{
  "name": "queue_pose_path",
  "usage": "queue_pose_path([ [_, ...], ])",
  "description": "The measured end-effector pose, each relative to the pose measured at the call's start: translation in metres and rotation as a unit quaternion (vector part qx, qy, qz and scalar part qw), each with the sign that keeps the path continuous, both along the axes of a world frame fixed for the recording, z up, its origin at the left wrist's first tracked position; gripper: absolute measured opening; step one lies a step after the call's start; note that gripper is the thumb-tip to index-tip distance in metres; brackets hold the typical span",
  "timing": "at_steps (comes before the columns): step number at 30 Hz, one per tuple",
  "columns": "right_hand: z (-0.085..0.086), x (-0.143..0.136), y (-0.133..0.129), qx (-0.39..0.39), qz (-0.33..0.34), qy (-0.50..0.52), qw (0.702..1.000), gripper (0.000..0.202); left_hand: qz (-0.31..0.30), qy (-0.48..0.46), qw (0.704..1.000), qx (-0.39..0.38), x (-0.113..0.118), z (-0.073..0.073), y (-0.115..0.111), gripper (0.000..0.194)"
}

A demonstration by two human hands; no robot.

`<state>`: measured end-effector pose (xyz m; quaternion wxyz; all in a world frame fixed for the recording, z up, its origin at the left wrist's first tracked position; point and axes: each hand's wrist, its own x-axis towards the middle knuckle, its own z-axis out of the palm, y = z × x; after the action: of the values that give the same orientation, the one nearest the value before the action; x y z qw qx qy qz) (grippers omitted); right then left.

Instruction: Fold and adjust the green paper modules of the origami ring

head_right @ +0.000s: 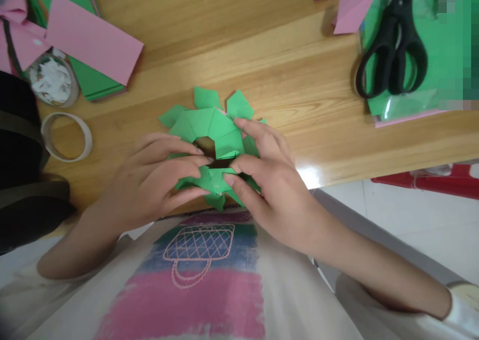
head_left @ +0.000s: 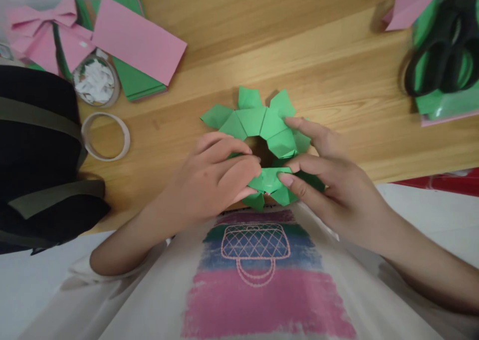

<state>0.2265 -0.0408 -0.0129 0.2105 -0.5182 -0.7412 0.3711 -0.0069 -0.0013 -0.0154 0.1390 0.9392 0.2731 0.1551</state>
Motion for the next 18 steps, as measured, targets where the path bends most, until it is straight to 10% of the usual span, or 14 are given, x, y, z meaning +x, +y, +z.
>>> queue_pose_path([
  [18,0.011,-0.005,0.013,0.025,0.046,-0.082,0.995,0.024,0.010,-0.046,0.999,-0.025,0.001,-0.002,-0.003,0.015],
])
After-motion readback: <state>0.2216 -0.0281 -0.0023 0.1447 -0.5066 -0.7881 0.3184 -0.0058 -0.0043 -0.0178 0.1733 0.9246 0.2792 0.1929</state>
